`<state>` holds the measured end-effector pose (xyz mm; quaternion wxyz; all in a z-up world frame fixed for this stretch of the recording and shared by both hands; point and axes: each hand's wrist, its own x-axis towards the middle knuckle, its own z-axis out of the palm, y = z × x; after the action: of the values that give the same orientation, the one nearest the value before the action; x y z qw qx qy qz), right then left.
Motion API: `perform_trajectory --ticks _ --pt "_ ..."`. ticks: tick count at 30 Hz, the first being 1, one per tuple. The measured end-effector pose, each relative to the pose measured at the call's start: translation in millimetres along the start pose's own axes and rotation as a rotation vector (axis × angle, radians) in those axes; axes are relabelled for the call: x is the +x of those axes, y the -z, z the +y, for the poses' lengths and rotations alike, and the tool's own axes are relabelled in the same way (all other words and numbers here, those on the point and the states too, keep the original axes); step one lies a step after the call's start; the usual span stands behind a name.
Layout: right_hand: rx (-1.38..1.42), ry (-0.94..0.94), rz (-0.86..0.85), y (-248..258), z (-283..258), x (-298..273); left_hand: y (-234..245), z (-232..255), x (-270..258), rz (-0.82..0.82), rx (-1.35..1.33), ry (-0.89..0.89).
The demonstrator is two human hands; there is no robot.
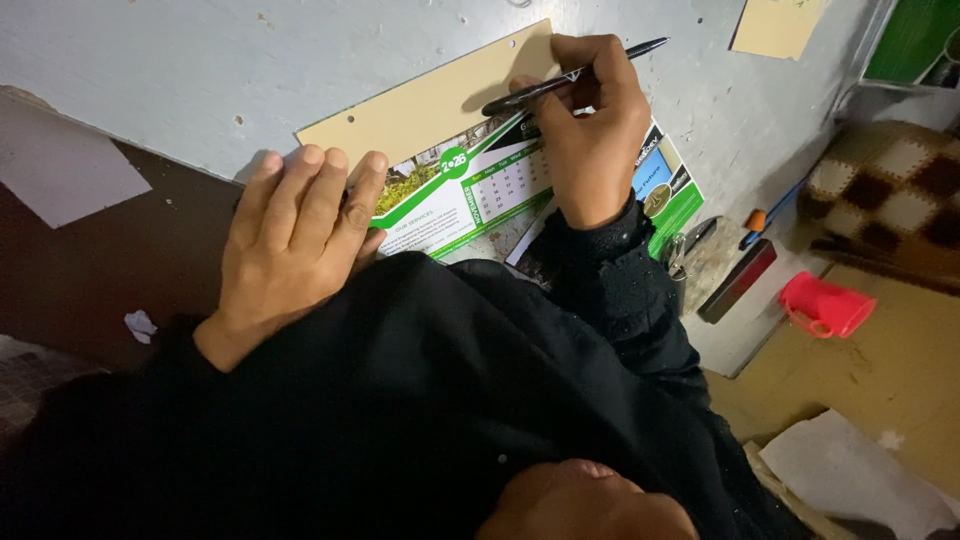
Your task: The person writes on a small card, then uses a handheld stapler to fasten multiple printed pages together into a booklet. They handle several brochures one at a time, aligning the edges and stapling near the top corner before stacking the finished items.
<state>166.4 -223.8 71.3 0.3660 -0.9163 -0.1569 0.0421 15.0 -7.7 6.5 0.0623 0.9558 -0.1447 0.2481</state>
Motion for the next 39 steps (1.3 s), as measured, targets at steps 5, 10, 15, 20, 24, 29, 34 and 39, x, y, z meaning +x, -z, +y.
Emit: perform_trajectory --ticks 5,10,15,20,24,29,34,39 --pt "-0.004 0.021 -0.005 1 -1 -2 4 2 1 -0.030 0.013 0.020" --pt "-0.018 0.050 -0.022 1 -1 -2 0 3 -3 -0.030 0.055 0.011" --pt "-0.018 0.051 -0.006 0 3 -2 2 3 -1 -0.044 0.023 0.031" --pt "-0.013 0.029 -0.010 0 -1 -2 0 3 0 -0.006 0.072 0.017" --pt "-0.016 0.047 -0.001 -1 -2 -1 -1 4 3 0.027 0.078 0.034" --pt "-0.024 0.042 0.003 1 0 -2 2 5 5 -0.026 0.090 0.033" --pt "0.004 0.061 -0.006 2 2 -2 -1 8 3 -0.022 0.162 0.021" --pt "-0.009 0.154 -0.094 4 -4 0 6 11 1 -0.164 0.110 0.050"
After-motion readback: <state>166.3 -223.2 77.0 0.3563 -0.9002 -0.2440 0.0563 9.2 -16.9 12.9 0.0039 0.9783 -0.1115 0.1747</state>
